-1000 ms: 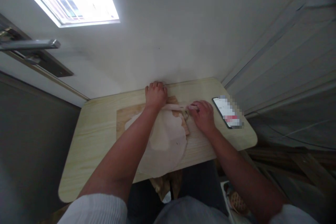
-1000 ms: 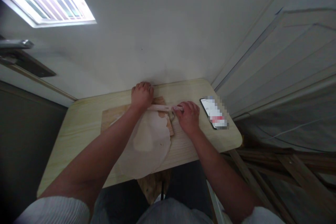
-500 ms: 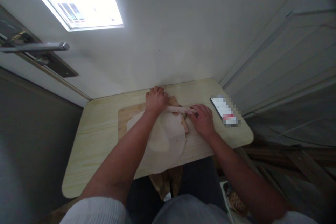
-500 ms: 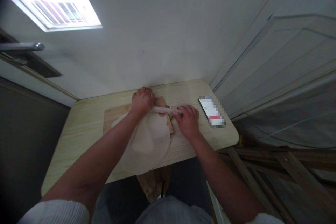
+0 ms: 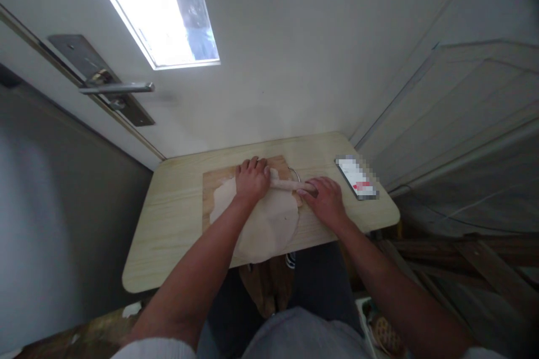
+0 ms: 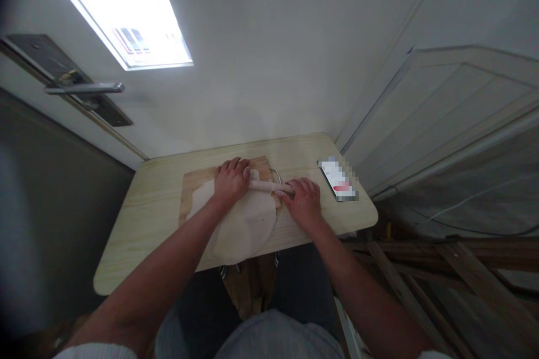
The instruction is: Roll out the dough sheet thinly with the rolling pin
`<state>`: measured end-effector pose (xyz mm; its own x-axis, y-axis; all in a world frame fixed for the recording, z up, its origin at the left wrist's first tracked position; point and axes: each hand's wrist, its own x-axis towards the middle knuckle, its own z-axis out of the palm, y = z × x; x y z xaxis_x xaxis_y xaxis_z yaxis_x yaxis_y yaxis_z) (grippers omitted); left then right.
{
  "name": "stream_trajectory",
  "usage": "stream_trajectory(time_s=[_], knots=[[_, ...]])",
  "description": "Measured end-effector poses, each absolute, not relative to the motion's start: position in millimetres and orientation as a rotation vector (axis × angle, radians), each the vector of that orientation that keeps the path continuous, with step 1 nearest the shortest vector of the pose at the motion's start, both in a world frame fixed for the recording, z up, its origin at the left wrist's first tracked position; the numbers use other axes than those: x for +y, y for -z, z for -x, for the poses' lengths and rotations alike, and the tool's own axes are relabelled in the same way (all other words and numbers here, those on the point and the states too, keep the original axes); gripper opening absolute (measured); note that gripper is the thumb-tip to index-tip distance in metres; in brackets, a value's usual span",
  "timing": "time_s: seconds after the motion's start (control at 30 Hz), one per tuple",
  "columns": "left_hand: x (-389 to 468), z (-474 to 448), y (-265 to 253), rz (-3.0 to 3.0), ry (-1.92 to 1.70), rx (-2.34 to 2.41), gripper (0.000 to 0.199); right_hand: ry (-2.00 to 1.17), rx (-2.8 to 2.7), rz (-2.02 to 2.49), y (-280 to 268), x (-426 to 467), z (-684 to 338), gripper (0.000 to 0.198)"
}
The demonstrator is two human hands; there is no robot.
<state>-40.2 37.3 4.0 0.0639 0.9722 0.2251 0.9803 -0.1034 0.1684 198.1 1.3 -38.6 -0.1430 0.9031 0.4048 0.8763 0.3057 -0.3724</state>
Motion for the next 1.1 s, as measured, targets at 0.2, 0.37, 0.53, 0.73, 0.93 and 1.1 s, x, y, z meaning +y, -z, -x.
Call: stream_trajectory(time_s=[0.2,0.37,0.53,0.73,0.93,1.1], knots=[[42,41,-4,2.262,0.44,-2.082,0.042,-0.031,-1.982,1.574,38,-4,-194,0.043],[53,39,-5,2.263,0.416,-2.115,0.043,0.022,-1.977,1.599,39,0,-191,0.043],[64,39,-6,2.268,0.399,-2.134,0.046,0.043,-1.994,1.628,38,12,-191,0.045],[79,39,-5,2.305,0.397,-2.149,0.045,0.015,-2.0,1.666,39,29,-192,0.045],[97,37,-6,2.284,0.404,-2.138,0.043,-0.033,-1.965,1.673,41,48,-192,0.042],[116,34,-6,2.258,0.394,-2.131,0.041,-0.054,-1.927,1.679,41,66,-190,0.039]])
